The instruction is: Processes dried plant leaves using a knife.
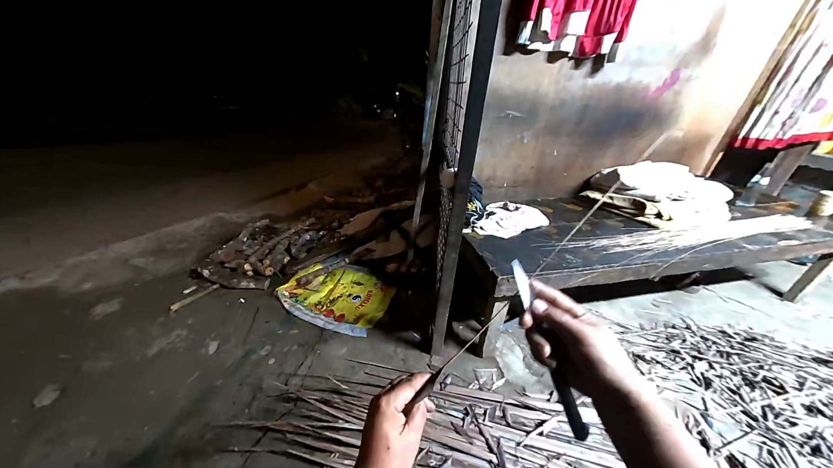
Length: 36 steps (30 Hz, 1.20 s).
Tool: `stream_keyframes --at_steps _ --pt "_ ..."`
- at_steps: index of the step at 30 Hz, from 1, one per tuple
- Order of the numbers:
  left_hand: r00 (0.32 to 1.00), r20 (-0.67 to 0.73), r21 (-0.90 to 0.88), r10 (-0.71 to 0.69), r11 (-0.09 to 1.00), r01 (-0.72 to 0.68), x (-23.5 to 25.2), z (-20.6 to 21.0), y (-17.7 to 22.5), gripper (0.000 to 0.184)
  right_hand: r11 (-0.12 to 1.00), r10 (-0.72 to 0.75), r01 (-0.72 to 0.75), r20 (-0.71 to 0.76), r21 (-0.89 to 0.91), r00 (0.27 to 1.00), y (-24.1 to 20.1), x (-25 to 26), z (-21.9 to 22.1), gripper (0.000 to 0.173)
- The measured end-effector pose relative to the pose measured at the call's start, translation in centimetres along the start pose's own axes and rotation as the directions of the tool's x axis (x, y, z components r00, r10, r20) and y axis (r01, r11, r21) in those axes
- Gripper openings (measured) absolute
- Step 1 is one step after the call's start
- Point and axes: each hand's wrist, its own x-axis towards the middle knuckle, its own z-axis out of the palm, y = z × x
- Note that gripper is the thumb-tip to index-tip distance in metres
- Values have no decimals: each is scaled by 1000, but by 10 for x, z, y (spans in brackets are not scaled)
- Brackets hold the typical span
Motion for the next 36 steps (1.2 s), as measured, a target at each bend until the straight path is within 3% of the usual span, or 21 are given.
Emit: stream_keyframes --at_steps 3,5,11,16,18,21,23,26,29,33,36 --pt "1000 -20 11 13 1000 -12 0 1 -1 32 990 141 -139 157 -27 977 23 -11 19 41" --pt "999 -31 15 25 1000 -24 -1 -1 -2 31 985 174 -174 186 -17 967 28 -11 20 40" --pt "999 -41 27 36 999 -35 -2 -9 -3 32 1000 0 1 31 -29 1000 -15 4 1 42" --pt "997 -62 47 50 998 -47 2 -11 -3 31 985 -170 170 -102 -7 980 -51 15 -22 44" --pt "997 -58 38 49 998 -47 2 -9 -2 30 986 -170 169 -120 -16 978 -52 14 -23 45" --pt "995 -64 27 73 997 -72 2 -4 -2 30 997 -52 51 -23 -63 998 -30 2 -5 46" --pt "990 -87 98 111 990 -102 1 -3 -2 30 996 57 -53 68 -66 996 -7 -8 10 41" --pt "963 -147 374 224 914 -156 0 -2 -3 33 986 163 -158 138 -50 977 17 -13 18 40" --pt "925 -179 549 334 815 -188 -2 -3 -8 31 992 126 -125 67 -25 990 13 -6 12 41" --pt "879 -200 633 432 742 -221 0 -3 -11 30 997 45 -42 -59 60 997 -10 4 2 43" --pt "845 -215 649 489 718 -251 2 3 -11 28 996 87 -87 15 8 996 -4 -4 12 42"
